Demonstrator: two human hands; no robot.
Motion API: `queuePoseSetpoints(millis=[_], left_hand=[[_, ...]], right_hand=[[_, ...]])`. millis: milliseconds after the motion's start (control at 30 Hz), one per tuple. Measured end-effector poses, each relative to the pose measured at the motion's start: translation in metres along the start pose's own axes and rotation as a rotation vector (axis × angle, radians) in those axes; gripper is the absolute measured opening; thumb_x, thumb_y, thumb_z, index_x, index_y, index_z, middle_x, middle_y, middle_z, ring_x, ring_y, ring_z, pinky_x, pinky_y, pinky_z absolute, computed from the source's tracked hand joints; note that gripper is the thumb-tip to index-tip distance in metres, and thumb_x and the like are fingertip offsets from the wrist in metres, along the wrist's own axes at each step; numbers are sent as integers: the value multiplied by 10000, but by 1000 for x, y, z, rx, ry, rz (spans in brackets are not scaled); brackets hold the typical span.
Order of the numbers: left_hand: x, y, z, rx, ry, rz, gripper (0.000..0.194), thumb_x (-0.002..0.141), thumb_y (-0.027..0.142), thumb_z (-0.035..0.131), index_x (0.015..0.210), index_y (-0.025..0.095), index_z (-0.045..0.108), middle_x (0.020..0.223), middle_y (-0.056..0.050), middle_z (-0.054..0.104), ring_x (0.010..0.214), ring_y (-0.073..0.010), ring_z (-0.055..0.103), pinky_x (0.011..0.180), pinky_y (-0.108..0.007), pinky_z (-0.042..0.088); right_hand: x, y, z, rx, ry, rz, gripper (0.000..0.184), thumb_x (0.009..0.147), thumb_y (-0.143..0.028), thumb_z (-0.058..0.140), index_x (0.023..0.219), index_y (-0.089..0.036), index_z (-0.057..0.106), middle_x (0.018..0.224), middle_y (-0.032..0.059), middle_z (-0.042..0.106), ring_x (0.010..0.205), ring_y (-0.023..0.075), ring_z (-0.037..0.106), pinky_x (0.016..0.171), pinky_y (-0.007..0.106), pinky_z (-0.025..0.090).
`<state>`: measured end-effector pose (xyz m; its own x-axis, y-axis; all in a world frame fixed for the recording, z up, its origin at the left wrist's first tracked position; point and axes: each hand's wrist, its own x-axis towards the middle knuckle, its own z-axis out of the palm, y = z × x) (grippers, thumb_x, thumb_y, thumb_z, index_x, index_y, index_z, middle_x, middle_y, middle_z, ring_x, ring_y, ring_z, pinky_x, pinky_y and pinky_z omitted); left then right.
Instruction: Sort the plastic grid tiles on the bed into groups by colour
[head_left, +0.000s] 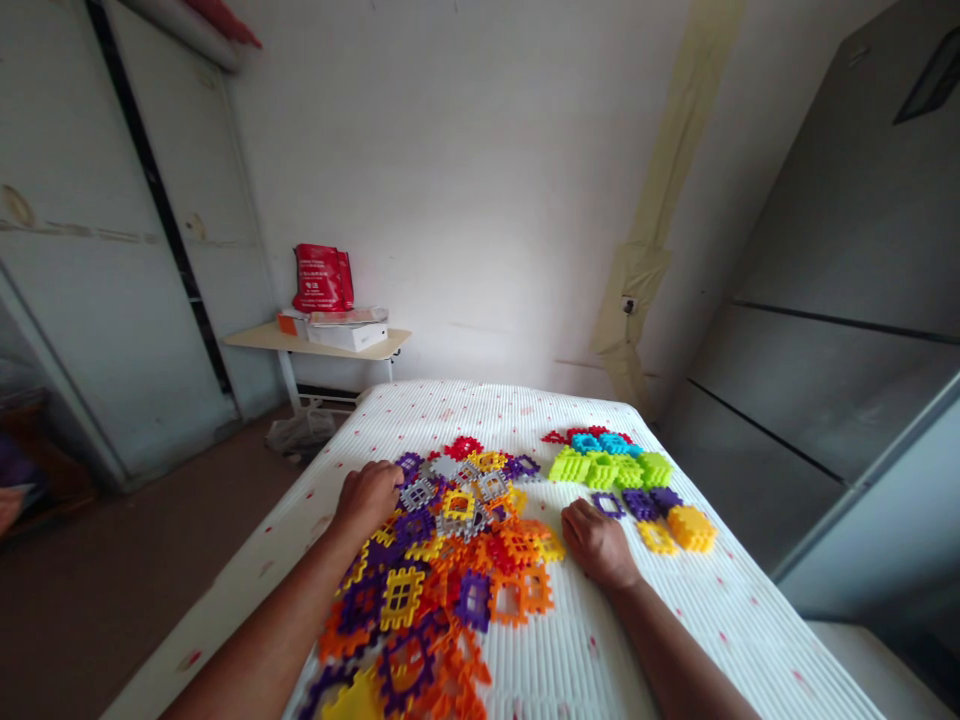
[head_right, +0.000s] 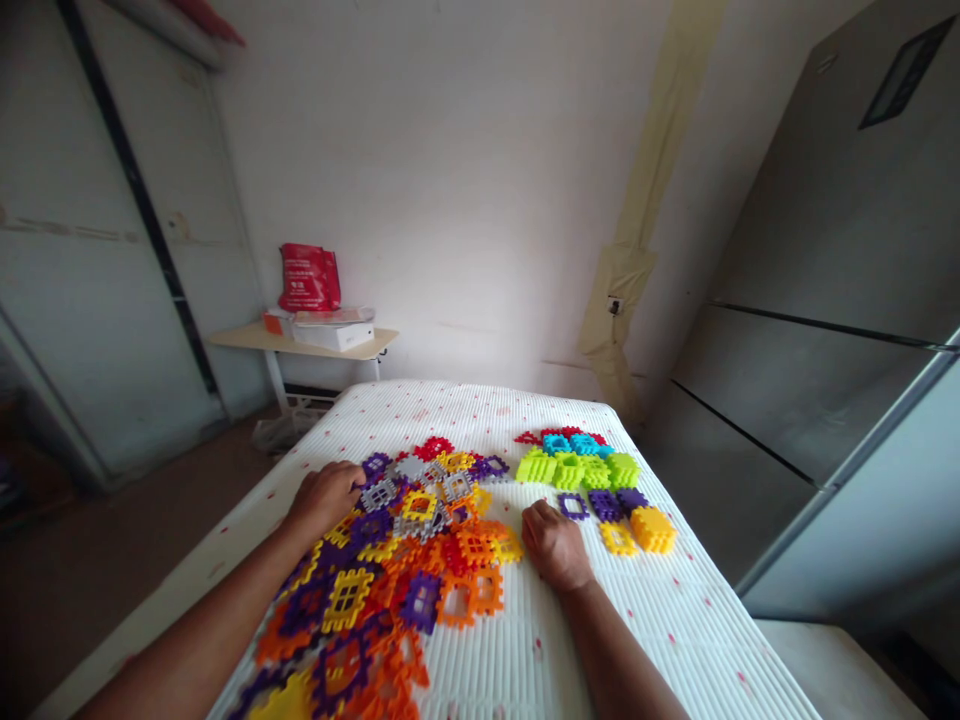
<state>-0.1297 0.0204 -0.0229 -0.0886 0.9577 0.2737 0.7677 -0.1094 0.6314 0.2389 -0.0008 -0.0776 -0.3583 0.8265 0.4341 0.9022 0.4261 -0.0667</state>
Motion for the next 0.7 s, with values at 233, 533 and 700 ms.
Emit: queuePoseSetpoints(millis=[233, 533, 700], left_hand=[[-17, 25, -6, -374, 39, -80, 351, 725, 438, 525, 900, 153, 629, 821, -57, 681, 774, -214, 636, 731, -328, 492], [-67, 70, 28, -945, -34, -286, 384, 598, 411, 726, 867, 177, 583, 701, 18, 637, 602, -128, 593, 581, -243, 502], [-76, 81, 43, -1015, -57, -302, 420, 549, 414, 771, 827, 184, 556, 669, 38, 609, 588, -131, 586, 568, -251, 511]], right_hand=[[5, -5, -4, 102, 152, -40, 293, 907, -195, 350, 745, -170, 593, 746, 57, 595, 653, 136, 564, 576, 229, 369], [17, -106, -39, 578, 302, 1, 340, 818, -395, 578, 1096, -202, 548, 1008, 80, 609, 924, 199, 579, 792, 308, 491], [21, -140, -44, 503, 221, 40, 443, 753, -381, 634, 1136, -185, 528, 1017, 82, 588, 934, 220, 543, 808, 340, 479]])
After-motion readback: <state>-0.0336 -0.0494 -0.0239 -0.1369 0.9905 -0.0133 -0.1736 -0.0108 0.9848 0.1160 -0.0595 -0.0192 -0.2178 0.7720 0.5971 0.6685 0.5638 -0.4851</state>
